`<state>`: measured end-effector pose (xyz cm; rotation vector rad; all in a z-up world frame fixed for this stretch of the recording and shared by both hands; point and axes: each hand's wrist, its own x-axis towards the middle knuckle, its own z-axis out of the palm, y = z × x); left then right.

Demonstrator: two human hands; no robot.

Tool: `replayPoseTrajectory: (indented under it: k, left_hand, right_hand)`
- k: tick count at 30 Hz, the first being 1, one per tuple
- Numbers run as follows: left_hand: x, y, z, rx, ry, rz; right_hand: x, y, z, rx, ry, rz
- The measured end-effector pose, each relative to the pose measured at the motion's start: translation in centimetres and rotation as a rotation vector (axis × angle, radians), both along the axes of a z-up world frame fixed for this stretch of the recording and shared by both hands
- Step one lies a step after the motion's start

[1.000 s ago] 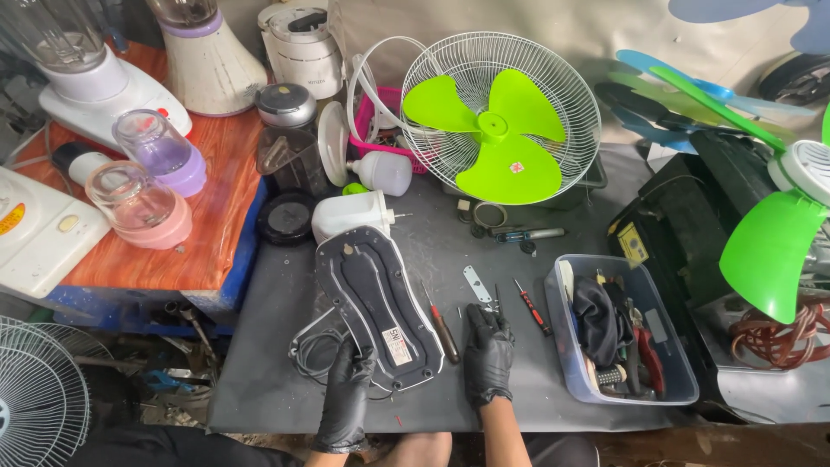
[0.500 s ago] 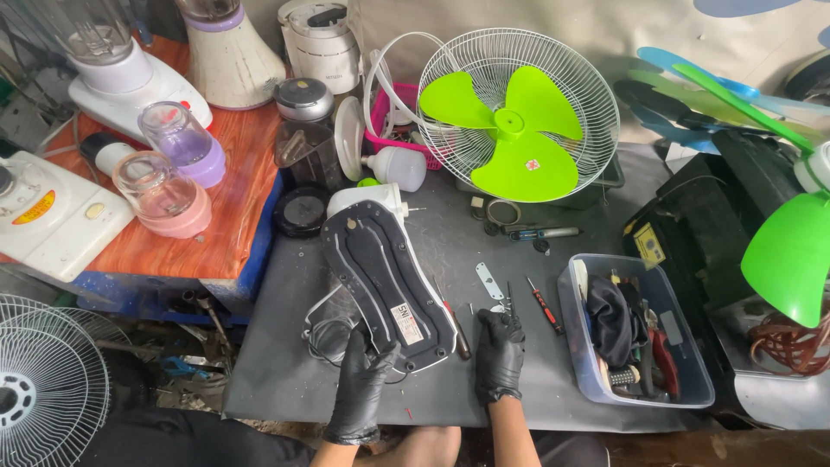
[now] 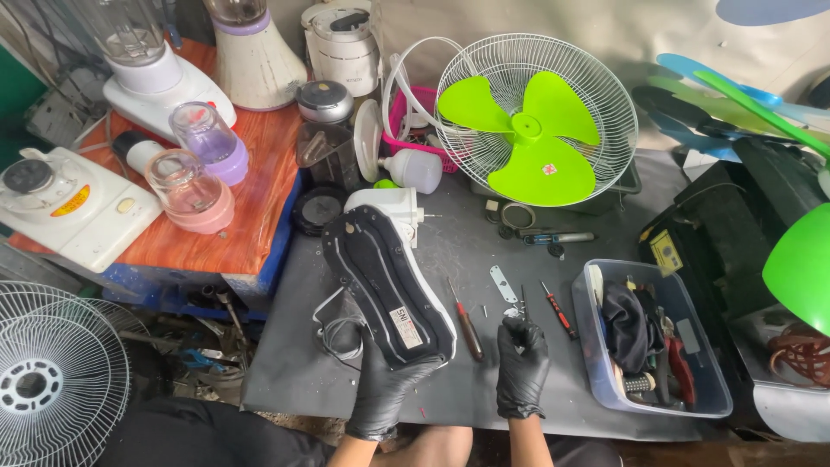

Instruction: Assembling the base of an electric fan using a manual screwdriver on a repair bench.

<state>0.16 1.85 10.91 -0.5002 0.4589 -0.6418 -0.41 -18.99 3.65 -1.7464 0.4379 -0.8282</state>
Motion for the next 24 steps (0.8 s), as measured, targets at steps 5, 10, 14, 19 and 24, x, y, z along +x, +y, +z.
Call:
replayPoseTrajectory:
  k: [5,10,14,19,24]
  left_hand:
    - [-0.5,-0.1,0.4,0.927,-0.271,0.073]
    - [-0.4,-0.6,-2.7,0.952,-0.370,0.160]
    - [-1.7,-0.8,-2.3,1.124,-0.631,0.381]
    - [-2.1,0.1,-1.4,1.332,-0.770,0.402]
    - [-2.1,0.1,-0.8,1.426,-0.823,0.514]
  right_hand:
    - [-0.4,1.2,2.0,0.215,0.004,0.055]
    - [-1.4,1.5,2.6,0.372,-0.007,0.178]
    - [-2.3,2.2,3.5,0.468,-0.009,0.198]
    - [-4.6,4.9,7.0,0.437,0.004,0.196]
    - [-6.4,6.6,6.3,0.347,-0.077,0.199]
